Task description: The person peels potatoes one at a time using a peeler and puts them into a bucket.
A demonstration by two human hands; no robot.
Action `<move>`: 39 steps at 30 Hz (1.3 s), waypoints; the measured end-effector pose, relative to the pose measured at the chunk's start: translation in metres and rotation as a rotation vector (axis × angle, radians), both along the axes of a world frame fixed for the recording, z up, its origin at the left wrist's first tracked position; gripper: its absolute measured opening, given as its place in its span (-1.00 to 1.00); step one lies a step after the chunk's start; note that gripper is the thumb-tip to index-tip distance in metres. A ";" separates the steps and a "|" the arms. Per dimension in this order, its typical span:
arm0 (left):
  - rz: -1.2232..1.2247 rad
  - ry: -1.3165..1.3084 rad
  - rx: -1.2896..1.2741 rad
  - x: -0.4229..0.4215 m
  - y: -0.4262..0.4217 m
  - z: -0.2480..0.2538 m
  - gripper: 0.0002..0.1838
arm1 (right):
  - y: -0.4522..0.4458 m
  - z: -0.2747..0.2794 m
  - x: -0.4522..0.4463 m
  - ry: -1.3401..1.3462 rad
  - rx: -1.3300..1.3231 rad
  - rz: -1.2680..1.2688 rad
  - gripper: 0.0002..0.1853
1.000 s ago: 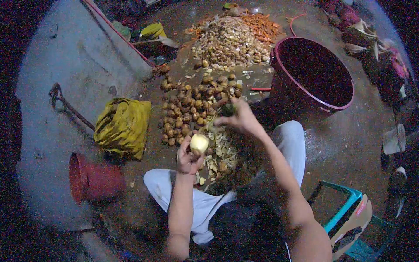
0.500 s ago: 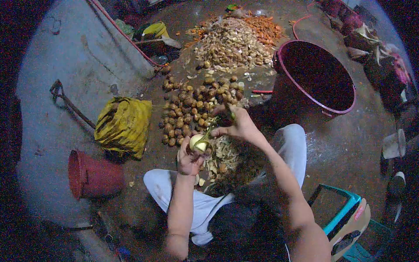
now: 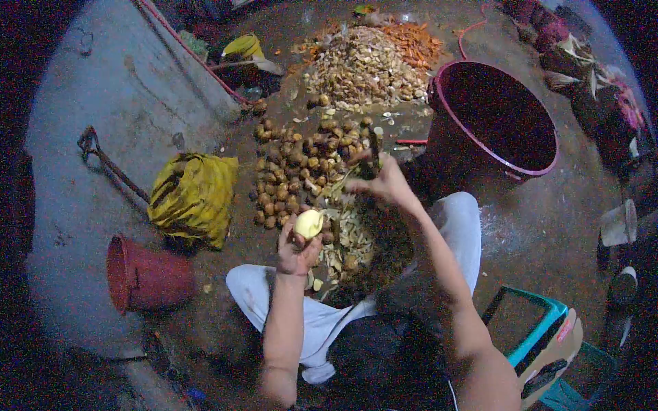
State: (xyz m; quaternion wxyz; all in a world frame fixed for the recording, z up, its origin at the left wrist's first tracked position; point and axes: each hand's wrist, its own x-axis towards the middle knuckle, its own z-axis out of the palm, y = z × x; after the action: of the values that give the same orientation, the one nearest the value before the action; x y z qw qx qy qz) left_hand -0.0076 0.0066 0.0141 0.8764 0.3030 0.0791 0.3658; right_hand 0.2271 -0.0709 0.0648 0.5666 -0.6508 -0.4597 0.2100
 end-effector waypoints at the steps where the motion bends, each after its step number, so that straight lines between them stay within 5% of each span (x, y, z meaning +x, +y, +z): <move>1: -0.061 0.070 0.036 -0.004 0.001 0.006 -0.36 | 0.000 0.003 -0.007 -0.072 0.066 0.070 -0.46; 4: -0.100 0.089 0.072 -0.002 -0.001 0.002 -0.48 | -0.002 0.006 -0.018 -0.224 0.131 0.107 -0.47; 7: -0.038 -0.004 0.012 0.001 -0.005 0.010 -0.44 | 0.004 -0.011 0.004 0.117 -0.102 -0.088 -0.49; 10: -0.056 -0.007 0.020 0.003 -0.004 0.022 -0.38 | 0.005 0.001 -0.005 -0.037 0.107 0.054 -0.50; 14: -0.120 0.041 -0.027 -0.003 0.001 0.008 -0.35 | -0.003 0.011 -0.024 -0.056 0.052 0.077 -0.52; 17: -0.047 0.055 -0.074 0.000 -0.004 0.000 -0.36 | 0.001 -0.001 -0.001 0.442 -0.064 -0.023 -0.48; 18: -0.034 0.060 -0.034 -0.001 -0.001 -0.001 -0.35 | 0.000 0.004 -0.005 0.439 -0.056 -0.025 -0.48; 20: -0.005 0.072 0.045 -0.003 0.005 -0.005 -0.35 | -0.003 0.007 -0.012 -0.149 0.058 0.066 -0.48; 21: -0.079 0.087 0.064 -0.003 0.006 0.002 -0.32 | -0.006 0.015 -0.019 -0.207 0.078 0.126 -0.48; 25: -0.076 0.044 0.002 0.001 -0.007 0.010 -0.26 | 0.008 -0.013 0.002 -0.137 -0.019 -0.093 -0.46; 26: -0.056 -0.025 -0.062 0.001 -0.006 0.010 -0.26 | 0.004 -0.008 0.004 0.163 -0.087 -0.018 -0.44; 30: -0.144 0.113 0.036 -0.003 0.004 0.006 -0.21 | -0.004 0.017 -0.017 -0.069 0.067 0.175 -0.44; 32: -0.117 0.202 0.042 -0.004 0.001 0.006 -0.16 | -0.008 0.021 -0.024 -0.075 0.025 0.083 -0.44; 34: -0.084 -0.030 -0.139 0.000 -0.001 -0.004 -0.14 | 0.009 -0.009 -0.003 -0.189 -0.065 -0.146 -0.44; 35: -0.137 -0.068 -0.136 -0.004 -0.001 -0.005 -0.16 | 0.005 -0.012 0.001 0.226 -0.081 -0.052 -0.44; 36: -0.141 -0.069 -0.127 -0.004 -0.001 -0.003 -0.16 | 0.006 -0.010 0.001 0.225 -0.072 -0.055 -0.44; 39: -0.100 0.071 -0.092 -0.006 0.000 0.007 -0.24 | 0.000 0.010 -0.017 -0.066 0.081 0.133 -0.48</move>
State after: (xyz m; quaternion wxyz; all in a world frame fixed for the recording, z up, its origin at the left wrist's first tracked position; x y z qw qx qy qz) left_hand -0.0140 0.0065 0.0206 0.9032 0.2788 0.1114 0.3068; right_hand 0.2102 -0.0714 0.0749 0.5617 -0.6019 -0.5287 0.2068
